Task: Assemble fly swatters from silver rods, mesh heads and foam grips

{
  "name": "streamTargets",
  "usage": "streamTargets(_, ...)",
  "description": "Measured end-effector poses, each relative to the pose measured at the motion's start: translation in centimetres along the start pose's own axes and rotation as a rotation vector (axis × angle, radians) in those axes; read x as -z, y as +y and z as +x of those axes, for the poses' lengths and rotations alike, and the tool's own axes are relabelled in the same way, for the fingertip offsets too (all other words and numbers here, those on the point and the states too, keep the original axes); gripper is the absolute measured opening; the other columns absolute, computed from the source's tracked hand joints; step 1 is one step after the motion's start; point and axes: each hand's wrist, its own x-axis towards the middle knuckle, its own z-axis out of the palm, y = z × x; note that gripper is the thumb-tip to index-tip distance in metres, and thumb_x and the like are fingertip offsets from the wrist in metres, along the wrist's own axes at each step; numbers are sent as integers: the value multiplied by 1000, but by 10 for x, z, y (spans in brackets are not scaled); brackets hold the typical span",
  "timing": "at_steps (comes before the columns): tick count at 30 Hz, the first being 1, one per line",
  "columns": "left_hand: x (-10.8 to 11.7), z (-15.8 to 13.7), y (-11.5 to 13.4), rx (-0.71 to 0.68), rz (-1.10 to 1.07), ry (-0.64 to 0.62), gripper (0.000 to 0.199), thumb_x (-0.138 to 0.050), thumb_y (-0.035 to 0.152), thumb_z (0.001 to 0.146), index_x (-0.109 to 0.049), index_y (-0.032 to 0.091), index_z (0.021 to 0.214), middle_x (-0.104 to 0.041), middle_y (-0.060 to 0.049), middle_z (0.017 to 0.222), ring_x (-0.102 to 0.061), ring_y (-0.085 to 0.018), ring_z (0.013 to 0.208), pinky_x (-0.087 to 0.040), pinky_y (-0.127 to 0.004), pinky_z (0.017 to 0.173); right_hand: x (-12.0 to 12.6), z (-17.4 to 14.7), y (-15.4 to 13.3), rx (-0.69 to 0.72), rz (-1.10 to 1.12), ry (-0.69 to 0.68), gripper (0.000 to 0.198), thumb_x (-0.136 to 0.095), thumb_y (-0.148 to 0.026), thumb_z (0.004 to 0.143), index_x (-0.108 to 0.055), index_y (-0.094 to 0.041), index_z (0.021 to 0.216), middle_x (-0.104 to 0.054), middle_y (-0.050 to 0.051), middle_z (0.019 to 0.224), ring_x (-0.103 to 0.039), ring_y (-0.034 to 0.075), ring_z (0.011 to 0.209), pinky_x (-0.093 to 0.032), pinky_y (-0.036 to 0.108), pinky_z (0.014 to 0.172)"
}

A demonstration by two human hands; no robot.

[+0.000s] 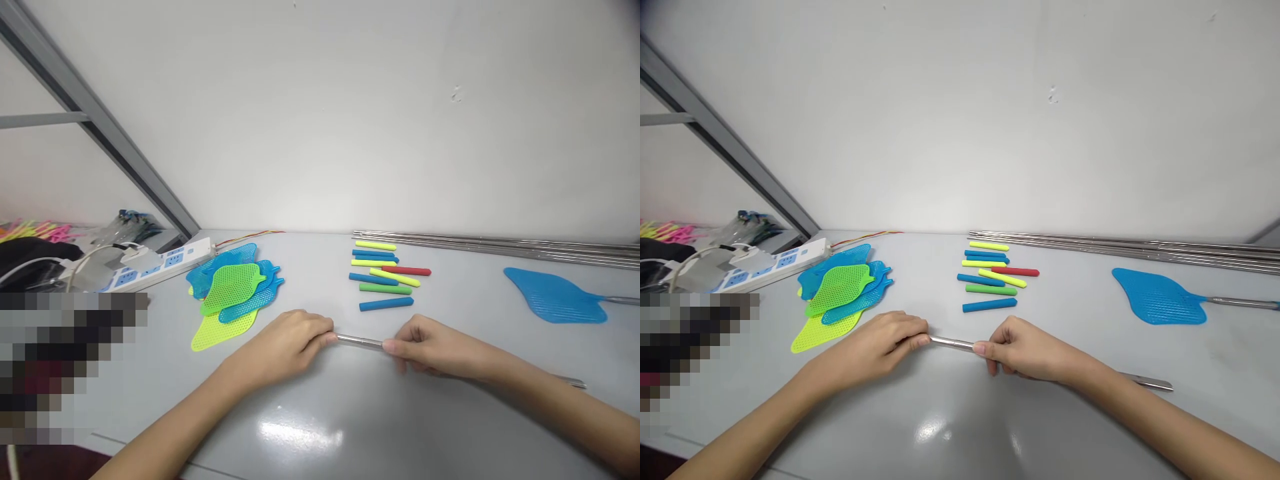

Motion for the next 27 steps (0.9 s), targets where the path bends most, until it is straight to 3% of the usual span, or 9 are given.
streamTargets(5,6,-4,5,-37,-128,-30,28,-29,28,92,-56,22,97,-61,-1,84,-54,-16,79,-38,-27,72,1,-1,0,-34,29,-11,48,-52,-58,73,-60,-12,61,-33,-5,46,-30,6,43,-21,17,38)
streamTargets(8,7,-5,6,-44,-157,47,25,-34,21,89,-53,25,106,-60,-1,94,-53,-16,87,-38,-28,79,1,0,1,-44,67,-18,48,-51,-57,73,-60,-12,61,-32,-5,47,-30,6,43,-20,17,38)
streamTargets(10,10,-6,3,-67,-175,144,26,-34,15,87,-54,22,101,-59,-1,94,-52,-15,89,-38,-27,79,1,0,1,-39,88,-25,48,-51,-57,74,-60,-12,61,-32,-5,47,-29,5,42,-19,17,38)
streamTargets(14,15,-8,-6,-129,-139,347,25,-32,6,82,-53,18,73,-55,0,70,-49,-12,68,-37,-26,68,2,0,2,-43,97,-26,49,-51,-58,73,-60,-12,60,-37,-4,50,-30,5,42,-19,18,38)
streamTargets(16,17,-9,-9,-163,-118,398,23,-35,5,81,-52,17,70,-54,1,66,-47,-12,64,-35,-26,67,2,1,2,-50,102,-26,49,-51,-58,73,-60,-12,61,-38,-3,51,-30,5,43,-20,18,38)
streamTargets(27,16,-6,-7,-124,-179,237,15,-43,11,81,-57,19,81,-61,0,78,-53,-13,75,-37,-27,74,1,2,6,-49,101,-29,48,-50,-58,73,-60,-13,61,-37,-4,49,-31,6,42,-19,17,37)
